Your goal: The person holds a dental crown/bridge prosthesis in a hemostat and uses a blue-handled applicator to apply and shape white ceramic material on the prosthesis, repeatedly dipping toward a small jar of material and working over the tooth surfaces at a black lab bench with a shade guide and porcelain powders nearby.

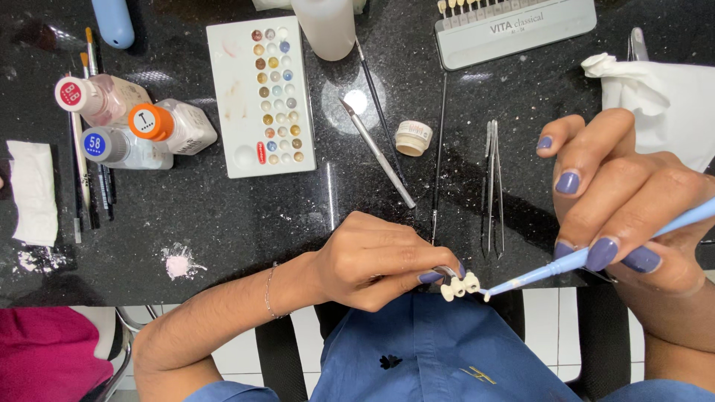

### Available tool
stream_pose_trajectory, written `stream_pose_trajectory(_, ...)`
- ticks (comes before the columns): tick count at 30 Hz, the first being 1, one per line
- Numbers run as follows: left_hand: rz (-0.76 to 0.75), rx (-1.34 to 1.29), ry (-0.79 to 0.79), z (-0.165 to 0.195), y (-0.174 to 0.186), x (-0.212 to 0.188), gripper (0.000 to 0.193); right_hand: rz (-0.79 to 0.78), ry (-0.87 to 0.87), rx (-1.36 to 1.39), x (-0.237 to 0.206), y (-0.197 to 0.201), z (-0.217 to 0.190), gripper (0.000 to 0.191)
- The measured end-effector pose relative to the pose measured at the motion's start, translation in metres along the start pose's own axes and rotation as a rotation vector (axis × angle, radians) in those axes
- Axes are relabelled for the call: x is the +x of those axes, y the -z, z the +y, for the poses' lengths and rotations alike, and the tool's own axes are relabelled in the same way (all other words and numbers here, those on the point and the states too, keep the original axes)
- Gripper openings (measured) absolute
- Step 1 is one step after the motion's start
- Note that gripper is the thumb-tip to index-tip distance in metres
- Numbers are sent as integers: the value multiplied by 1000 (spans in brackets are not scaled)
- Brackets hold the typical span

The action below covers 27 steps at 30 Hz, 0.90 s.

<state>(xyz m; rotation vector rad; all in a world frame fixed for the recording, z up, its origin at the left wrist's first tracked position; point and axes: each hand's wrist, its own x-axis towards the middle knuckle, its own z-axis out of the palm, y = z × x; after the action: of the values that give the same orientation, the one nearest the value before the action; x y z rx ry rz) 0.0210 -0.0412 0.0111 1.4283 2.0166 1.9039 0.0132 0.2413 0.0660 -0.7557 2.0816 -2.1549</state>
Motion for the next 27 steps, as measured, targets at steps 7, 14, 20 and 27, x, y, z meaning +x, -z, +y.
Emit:
stream_pose_trajectory(7,6,-12,-6,0,-2,0,28,1,-43,-17,4,-5,-10,27)
stream_pose_trajectory(14,10,-28,5,-1,-3,0,27,18,-70,-30,-4,-2,-9,25)
stream_pose_trajectory(20,12,-24,0,-1,-3,0,26,11,-68,-31,-1,0,-9,23)
stream_pose_trajectory(27,10,-19,1,-1,-3,1,25,20,-64,-35,-1,-1,-10,24)
